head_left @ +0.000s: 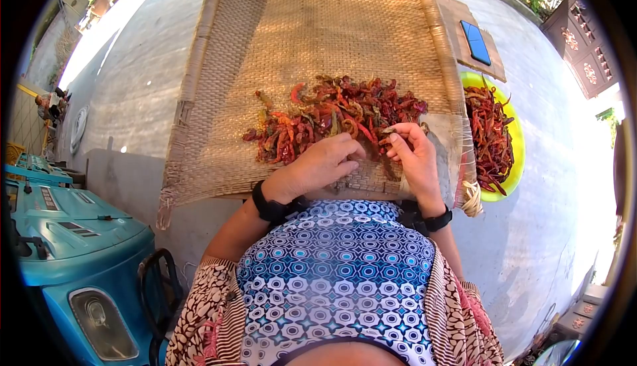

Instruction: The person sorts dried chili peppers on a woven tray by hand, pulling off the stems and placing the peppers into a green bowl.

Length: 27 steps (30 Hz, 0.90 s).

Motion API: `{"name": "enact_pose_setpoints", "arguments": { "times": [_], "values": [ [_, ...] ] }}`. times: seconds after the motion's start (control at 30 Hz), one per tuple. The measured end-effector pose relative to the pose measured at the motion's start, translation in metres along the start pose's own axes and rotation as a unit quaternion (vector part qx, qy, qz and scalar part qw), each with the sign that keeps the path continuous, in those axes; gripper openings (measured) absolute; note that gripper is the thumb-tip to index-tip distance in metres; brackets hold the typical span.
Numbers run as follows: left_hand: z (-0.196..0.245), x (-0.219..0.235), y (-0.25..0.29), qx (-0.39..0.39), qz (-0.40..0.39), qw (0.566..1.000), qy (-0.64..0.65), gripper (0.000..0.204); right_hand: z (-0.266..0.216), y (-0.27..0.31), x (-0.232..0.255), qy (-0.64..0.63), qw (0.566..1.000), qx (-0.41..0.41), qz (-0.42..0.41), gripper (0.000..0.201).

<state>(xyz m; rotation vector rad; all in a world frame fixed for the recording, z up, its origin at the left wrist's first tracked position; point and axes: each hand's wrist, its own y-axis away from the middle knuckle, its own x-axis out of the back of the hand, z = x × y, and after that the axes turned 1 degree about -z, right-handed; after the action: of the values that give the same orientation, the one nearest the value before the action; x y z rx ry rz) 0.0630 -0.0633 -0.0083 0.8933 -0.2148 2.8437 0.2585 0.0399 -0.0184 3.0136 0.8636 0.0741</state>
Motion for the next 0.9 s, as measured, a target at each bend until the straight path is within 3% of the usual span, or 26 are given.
{"name": "enact_pose_setpoints", "arguments": {
  "times": [0.9],
  "values": [
    [-0.0066,0.0033,0.0003,0.019,-0.019,0.999,0.042,0.018,0.0101,-0.0027,0.0036,0.022,0.999,0.002,-0.048,0.013]
  ]
}}
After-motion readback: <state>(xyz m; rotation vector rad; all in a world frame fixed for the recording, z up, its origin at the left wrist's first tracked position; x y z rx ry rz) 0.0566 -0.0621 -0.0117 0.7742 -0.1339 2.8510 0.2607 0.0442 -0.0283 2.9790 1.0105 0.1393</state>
